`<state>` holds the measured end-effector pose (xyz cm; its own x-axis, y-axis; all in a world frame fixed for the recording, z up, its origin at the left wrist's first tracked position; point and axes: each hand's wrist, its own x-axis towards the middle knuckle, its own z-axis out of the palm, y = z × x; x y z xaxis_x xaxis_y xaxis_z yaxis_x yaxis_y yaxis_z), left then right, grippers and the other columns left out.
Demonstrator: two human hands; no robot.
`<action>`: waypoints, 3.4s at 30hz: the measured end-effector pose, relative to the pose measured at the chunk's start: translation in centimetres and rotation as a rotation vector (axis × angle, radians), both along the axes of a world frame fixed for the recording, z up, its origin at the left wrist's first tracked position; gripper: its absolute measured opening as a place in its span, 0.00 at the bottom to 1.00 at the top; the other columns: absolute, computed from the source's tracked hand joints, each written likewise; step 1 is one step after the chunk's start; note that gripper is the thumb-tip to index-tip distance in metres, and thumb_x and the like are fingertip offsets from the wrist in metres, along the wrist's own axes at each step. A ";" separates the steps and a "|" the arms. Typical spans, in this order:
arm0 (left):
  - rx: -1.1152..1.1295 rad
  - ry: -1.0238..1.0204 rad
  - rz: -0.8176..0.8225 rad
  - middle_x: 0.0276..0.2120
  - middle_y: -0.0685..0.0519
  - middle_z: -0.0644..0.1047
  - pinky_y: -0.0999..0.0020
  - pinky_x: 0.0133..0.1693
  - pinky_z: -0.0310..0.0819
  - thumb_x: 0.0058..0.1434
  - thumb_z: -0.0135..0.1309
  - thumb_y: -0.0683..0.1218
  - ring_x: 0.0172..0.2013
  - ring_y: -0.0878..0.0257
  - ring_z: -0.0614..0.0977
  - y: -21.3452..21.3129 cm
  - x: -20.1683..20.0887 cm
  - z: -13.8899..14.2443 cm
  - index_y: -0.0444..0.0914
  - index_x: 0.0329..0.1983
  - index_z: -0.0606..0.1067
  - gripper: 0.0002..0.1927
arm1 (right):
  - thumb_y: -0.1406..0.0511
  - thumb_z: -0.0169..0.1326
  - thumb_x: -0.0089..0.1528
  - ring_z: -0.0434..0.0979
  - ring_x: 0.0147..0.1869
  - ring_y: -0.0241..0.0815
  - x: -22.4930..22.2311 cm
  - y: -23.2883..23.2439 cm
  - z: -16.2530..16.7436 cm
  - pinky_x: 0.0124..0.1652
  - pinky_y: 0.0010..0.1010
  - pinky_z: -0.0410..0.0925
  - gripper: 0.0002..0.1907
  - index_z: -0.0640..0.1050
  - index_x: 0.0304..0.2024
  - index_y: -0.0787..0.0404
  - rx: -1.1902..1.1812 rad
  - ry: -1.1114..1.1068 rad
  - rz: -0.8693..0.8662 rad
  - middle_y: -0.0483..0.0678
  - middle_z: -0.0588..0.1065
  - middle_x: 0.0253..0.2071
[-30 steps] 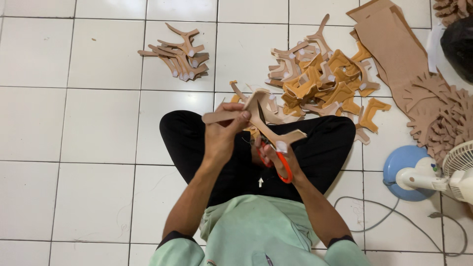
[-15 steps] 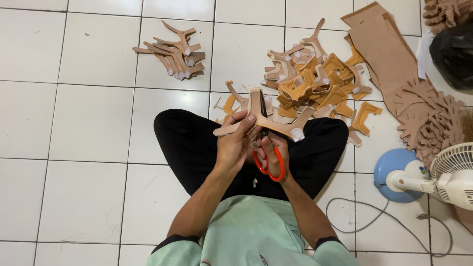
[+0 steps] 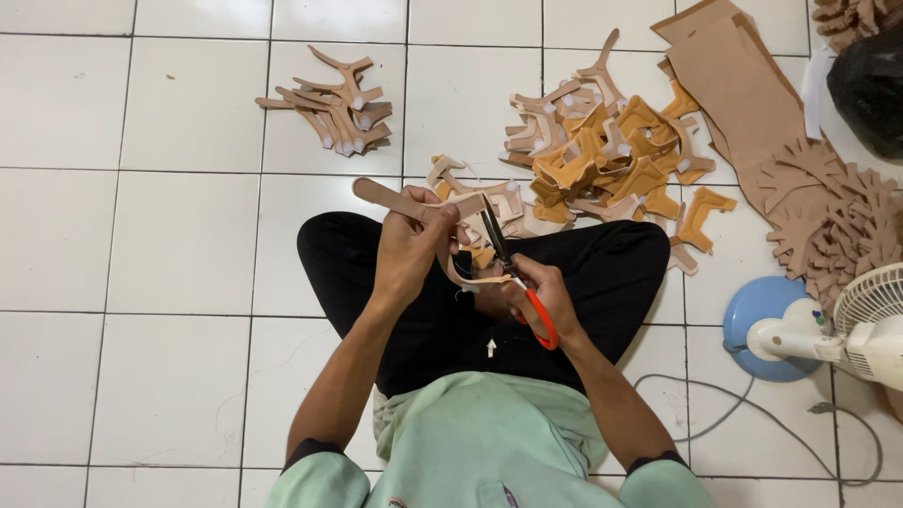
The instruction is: The person sits on the floor and uses shears to trim excess material from the edges of light brown shoe parts. They handle each piece one at a time, rotate it to access different edges, and place the trimmed parts into a growing pile on the floor.
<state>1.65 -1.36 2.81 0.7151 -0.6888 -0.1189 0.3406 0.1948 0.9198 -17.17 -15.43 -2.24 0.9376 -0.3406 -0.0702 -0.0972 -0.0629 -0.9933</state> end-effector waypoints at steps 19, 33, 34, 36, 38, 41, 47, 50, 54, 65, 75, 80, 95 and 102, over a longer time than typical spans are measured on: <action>0.570 -0.588 -0.086 0.28 0.47 0.82 0.67 0.28 0.74 0.66 0.62 0.47 0.25 0.58 0.81 2.0 2.7 1.4 0.36 0.56 0.79 0.18 | 0.47 0.55 0.65 0.62 0.16 0.25 0.2 -0.1 0.0 0.17 0.18 0.56 0.26 0.75 0.35 0.64 0.177 0.034 -0.077 0.38 0.65 0.18; 0.437 -0.589 -0.343 0.36 0.45 0.85 0.65 0.42 0.82 0.58 0.66 0.49 0.38 0.58 0.89 2.8 3.1 3.8 0.36 0.59 0.72 0.28 | 0.42 0.55 0.62 0.64 0.15 0.25 -1.4 -0.4 1.5 0.16 0.18 0.58 0.30 0.78 0.33 0.63 -0.043 0.073 0.194 0.37 0.67 0.15; 0.440 -0.567 -0.353 0.36 0.45 0.85 0.64 0.42 0.82 0.58 0.66 0.50 0.38 0.57 0.88 2.8 3.1 3.7 0.36 0.59 0.72 0.28 | 0.42 0.55 0.62 0.64 0.13 0.25 -1.4 -0.3 1.4 0.15 0.18 0.58 0.29 0.78 0.32 0.62 -0.048 0.074 0.183 0.37 0.66 0.14; 0.446 -0.538 -0.363 0.37 0.45 0.85 0.65 0.43 0.81 0.58 0.66 0.50 0.40 0.59 0.88 2.8 3.0 3.2 0.36 0.58 0.72 0.28 | 0.42 0.55 0.61 0.63 0.11 0.26 -1.6 -0.1 1.1 0.13 0.18 0.57 0.29 0.77 0.28 0.61 -0.061 0.076 0.161 0.37 0.64 0.11; 0.346 -0.479 -0.359 0.41 0.46 0.84 0.66 0.47 0.81 0.61 0.63 0.48 0.43 0.60 0.87 3.0 2.9 2.5 0.34 0.58 0.72 0.25 | 0.43 0.55 0.62 0.63 0.11 0.26 -1.8 0.1 1.0 0.12 0.18 0.57 0.28 0.76 0.28 0.61 -0.011 0.079 0.151 0.37 0.65 0.12; 0.097 -0.348 -0.299 0.46 0.47 0.81 0.66 0.53 0.83 0.69 0.56 0.43 0.49 0.61 0.84 2.9 2.4 1.4 0.31 0.58 0.72 0.17 | 0.43 0.56 0.62 0.62 0.11 0.27 -1.8 0.3 1.0 0.12 0.19 0.56 0.30 0.76 0.28 0.63 0.042 0.087 0.129 0.37 0.64 0.12; -0.037 -0.262 -0.141 0.45 0.50 0.79 0.66 0.52 0.86 0.70 0.55 0.38 0.48 0.62 0.84 2.5 0.3 -0.6 0.30 0.54 0.72 0.11 | 0.39 0.51 0.64 0.65 0.18 0.25 -1.4 0.6 1.4 0.18 0.17 0.59 0.34 0.77 0.39 0.65 0.100 0.020 0.164 0.37 0.66 0.19; -0.043 -0.192 -0.131 0.44 0.50 0.79 0.67 0.51 0.86 0.68 0.56 0.37 0.47 0.64 0.84 2.3 -0.3 -1.4 0.30 0.54 0.70 0.13 | 0.39 0.52 0.63 0.64 0.16 0.25 -1.3 0.8 1.4 0.16 0.17 0.58 0.33 0.76 0.37 0.65 0.132 0.027 0.136 0.37 0.66 0.16; -0.036 -0.197 -0.093 0.43 0.50 0.78 0.71 0.48 0.82 0.67 0.59 0.38 0.44 0.67 0.82 2.0 -0.6 -2.2 0.31 0.55 0.70 0.16 | 0.43 0.54 0.65 0.63 0.15 0.25 -1.6 1.0 1.1 0.16 0.17 0.56 0.30 0.76 0.33 0.65 0.159 0.028 0.093 0.38 0.66 0.15; 0.069 -0.799 0.276 0.47 0.48 0.82 0.70 0.49 0.83 0.65 0.62 0.38 0.47 0.62 0.85 2.4 -1.3 1.4 0.33 0.45 0.77 0.07 | 0.46 0.51 0.67 0.61 0.16 0.24 -1.5 0.5 -0.8 0.17 0.16 0.57 0.26 0.74 0.35 0.63 0.226 0.090 -0.062 0.37 0.64 0.18; 0.087 -1.623 0.332 0.48 0.47 0.81 0.56 0.55 0.78 0.57 0.65 0.37 0.53 0.52 0.83 2.8 0.2 3.9 0.34 0.40 0.81 0.08 | 0.47 0.50 0.69 0.60 0.17 0.25 -1.1 0.2 -1.7 0.18 0.17 0.57 0.25 0.73 0.36 0.63 0.314 0.001 -0.072 0.39 0.64 0.19; 0.051 -1.431 0.355 0.50 0.48 0.81 0.60 0.53 0.82 0.64 0.65 0.33 0.53 0.55 0.85 1.9 0.0 2.5 0.32 0.46 0.73 0.13 | 0.47 0.49 0.68 0.60 0.16 0.26 -1.1 0.3 -1.9 0.17 0.18 0.58 0.25 0.74 0.36 0.63 0.270 0.049 -0.084 0.39 0.65 0.18; 0.258 -1.029 0.436 0.40 0.50 0.85 0.72 0.41 0.83 0.62 0.68 0.38 0.40 0.66 0.87 1.8 0.9 3.0 0.34 0.49 0.81 0.12 | 0.50 0.48 0.70 0.60 0.16 0.25 -1.4 0.7 -2.0 0.17 0.18 0.58 0.22 0.73 0.35 0.63 0.297 0.118 -0.093 0.38 0.64 0.18; 0.171 -0.599 0.702 0.57 0.37 0.71 0.59 0.59 0.72 0.66 0.66 0.43 0.58 0.52 0.74 -0.7 16.0 -5.0 0.26 0.62 0.61 0.31 | 0.50 0.45 0.71 0.60 0.16 0.26 -1.9 0.5 -2.0 0.17 0.18 0.58 0.23 0.72 0.35 0.63 0.348 0.078 -0.210 0.40 0.65 0.20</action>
<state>17.68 -2.03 -2.17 0.9353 -0.0836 0.3438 -0.3432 0.0222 0.9390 -19.04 -14.93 -4.23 0.8376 -0.4672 -0.2831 -0.1480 0.3047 -0.9409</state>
